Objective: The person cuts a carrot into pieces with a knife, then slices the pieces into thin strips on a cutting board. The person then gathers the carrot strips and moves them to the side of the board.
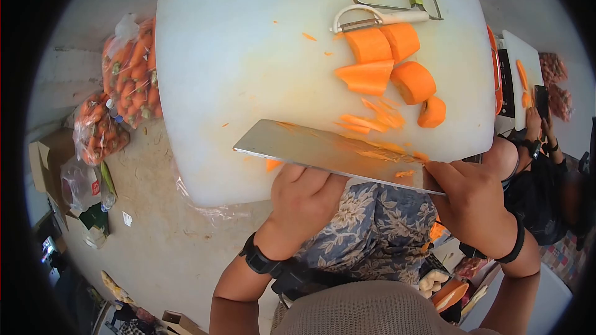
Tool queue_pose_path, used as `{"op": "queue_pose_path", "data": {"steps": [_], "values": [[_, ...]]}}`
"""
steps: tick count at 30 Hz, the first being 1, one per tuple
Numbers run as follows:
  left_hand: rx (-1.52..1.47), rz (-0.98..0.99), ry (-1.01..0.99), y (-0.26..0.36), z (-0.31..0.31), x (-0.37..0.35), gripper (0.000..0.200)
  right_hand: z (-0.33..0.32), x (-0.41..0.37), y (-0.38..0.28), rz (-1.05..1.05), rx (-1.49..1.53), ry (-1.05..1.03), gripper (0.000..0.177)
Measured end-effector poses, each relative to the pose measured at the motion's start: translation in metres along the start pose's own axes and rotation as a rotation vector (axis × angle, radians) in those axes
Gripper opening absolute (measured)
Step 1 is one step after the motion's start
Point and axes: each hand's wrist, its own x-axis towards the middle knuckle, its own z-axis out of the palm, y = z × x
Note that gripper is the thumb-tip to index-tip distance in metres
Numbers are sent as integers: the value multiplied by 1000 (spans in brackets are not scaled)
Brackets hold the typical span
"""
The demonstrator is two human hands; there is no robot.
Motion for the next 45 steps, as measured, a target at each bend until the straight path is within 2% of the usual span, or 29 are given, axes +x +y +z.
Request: {"op": "queue_pose_path", "data": {"steps": [6,8,11,14,17,27,35,41,45], "values": [[-51,-26,-33,0,-2,-1,22,-5,-4,1,-5,4,-14,24],[-49,-34,-37,1,-4,-1,22,-7,-3,1,21,67,-57,35],[-60,-47,-29,0,-3,0,22,-10,-4,-1,24,2,-66,37],[-67,-39,-8,-1,-1,-1,22,-7,-2,0,-8,-65,24,30],[-70,-19,-1,-2,0,-1,22,-9,0,2,-29,-41,-19,32],[-27,-11,-28,-2,-2,-2,20,-5,4,2,-19,-83,20,26],[-89,-23,8,2,-1,6,26,9,23,-8,45,76,-73,25],[-100,-39,4,3,-4,8,26,15,25,-5,-34,72,60,20],[-103,-26,-28,-1,-2,0,25,5,14,-5,-42,20,7,19]]}}
